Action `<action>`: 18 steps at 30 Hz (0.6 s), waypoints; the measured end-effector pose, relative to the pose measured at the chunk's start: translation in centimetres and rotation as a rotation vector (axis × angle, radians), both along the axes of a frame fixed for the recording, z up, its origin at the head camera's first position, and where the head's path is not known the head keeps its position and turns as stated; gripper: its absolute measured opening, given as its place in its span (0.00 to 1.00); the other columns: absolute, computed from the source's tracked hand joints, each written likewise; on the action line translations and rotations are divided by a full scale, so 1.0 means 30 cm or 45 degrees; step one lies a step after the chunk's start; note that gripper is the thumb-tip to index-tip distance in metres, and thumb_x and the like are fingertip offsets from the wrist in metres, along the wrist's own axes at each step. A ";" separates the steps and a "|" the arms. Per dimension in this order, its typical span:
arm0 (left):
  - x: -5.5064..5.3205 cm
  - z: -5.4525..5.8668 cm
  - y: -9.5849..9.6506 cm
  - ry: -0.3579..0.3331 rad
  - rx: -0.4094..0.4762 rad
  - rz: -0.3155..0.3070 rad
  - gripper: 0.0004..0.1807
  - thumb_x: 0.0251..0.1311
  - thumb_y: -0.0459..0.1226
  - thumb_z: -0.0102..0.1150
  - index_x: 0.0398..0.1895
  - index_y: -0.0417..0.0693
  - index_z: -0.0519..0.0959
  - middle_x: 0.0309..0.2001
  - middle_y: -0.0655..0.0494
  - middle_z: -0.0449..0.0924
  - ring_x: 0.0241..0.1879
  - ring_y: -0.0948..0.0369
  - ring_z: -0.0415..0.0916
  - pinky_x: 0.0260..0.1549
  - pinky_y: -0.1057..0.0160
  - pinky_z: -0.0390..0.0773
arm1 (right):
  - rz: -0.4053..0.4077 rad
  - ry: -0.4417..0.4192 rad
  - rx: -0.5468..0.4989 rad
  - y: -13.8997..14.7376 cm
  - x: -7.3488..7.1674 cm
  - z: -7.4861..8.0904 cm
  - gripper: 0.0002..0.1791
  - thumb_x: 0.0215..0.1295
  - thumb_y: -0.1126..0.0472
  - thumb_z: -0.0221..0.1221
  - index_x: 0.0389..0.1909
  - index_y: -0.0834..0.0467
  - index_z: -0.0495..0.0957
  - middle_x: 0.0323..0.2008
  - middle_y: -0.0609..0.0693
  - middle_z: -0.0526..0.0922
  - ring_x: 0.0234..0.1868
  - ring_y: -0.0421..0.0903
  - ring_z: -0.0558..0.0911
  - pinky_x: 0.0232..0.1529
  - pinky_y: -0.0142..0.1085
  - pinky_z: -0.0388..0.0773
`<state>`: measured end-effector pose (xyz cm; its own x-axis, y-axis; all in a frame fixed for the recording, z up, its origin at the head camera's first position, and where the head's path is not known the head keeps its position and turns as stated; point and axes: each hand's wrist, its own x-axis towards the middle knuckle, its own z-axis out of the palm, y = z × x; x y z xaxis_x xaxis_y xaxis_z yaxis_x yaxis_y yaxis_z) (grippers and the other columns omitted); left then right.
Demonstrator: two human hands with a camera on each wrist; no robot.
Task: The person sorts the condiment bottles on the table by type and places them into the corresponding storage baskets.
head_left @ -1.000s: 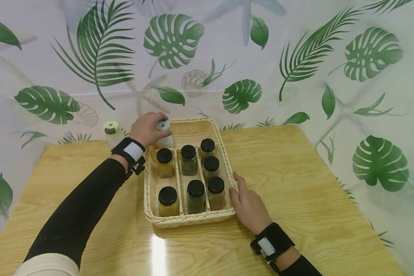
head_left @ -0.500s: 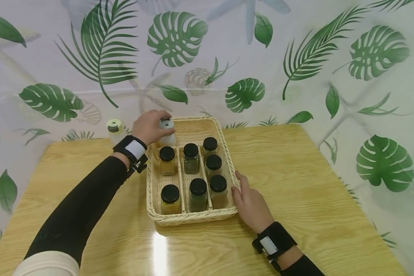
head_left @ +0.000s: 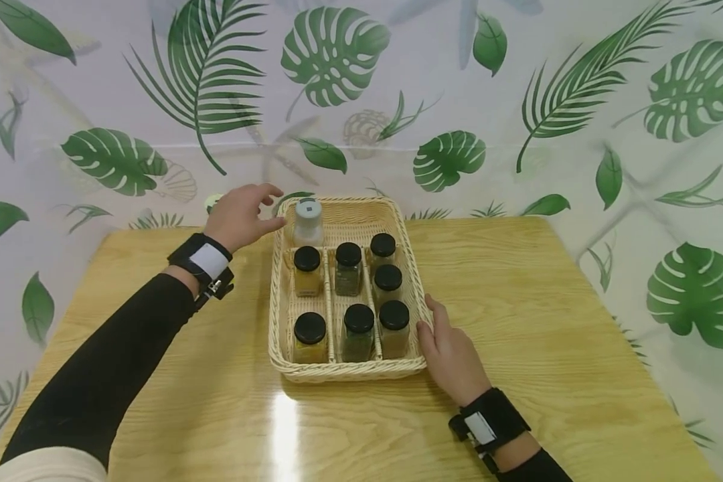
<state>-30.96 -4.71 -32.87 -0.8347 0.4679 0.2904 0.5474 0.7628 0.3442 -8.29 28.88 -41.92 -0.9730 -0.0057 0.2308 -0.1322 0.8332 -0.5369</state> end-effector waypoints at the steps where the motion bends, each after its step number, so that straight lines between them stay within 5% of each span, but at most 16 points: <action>1: -0.001 0.003 -0.026 0.013 -0.009 0.016 0.28 0.55 0.48 0.65 0.58 0.49 0.74 0.47 0.45 0.78 0.41 0.48 0.75 0.35 0.48 0.76 | 0.002 -0.001 0.000 -0.001 0.000 0.000 0.27 0.76 0.52 0.41 0.69 0.60 0.55 0.09 0.43 0.61 0.08 0.39 0.59 0.11 0.36 0.57; 7: -0.039 0.011 -0.143 0.051 -0.050 0.119 0.28 0.53 0.45 0.67 0.58 0.46 0.74 0.51 0.39 0.73 0.49 0.40 0.67 0.45 0.40 0.69 | -0.002 -0.009 -0.005 0.012 0.004 0.003 0.28 0.77 0.50 0.40 0.70 0.60 0.54 0.10 0.43 0.61 0.09 0.40 0.60 0.12 0.37 0.58; 18: -0.095 -0.036 -0.275 -0.152 -0.136 0.268 0.36 0.53 0.49 0.65 0.64 0.46 0.67 0.54 0.35 0.67 0.49 0.39 0.67 0.42 0.39 0.71 | 0.012 -0.026 -0.010 -0.008 0.000 0.003 0.28 0.76 0.50 0.41 0.70 0.60 0.54 0.09 0.43 0.61 0.08 0.39 0.58 0.11 0.36 0.56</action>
<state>-33.81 -12.95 -33.95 -0.9422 0.3031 0.1426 0.3332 0.8910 0.3083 -8.28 28.63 -41.82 -0.9775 -0.0133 0.2107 -0.1290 0.8276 -0.5462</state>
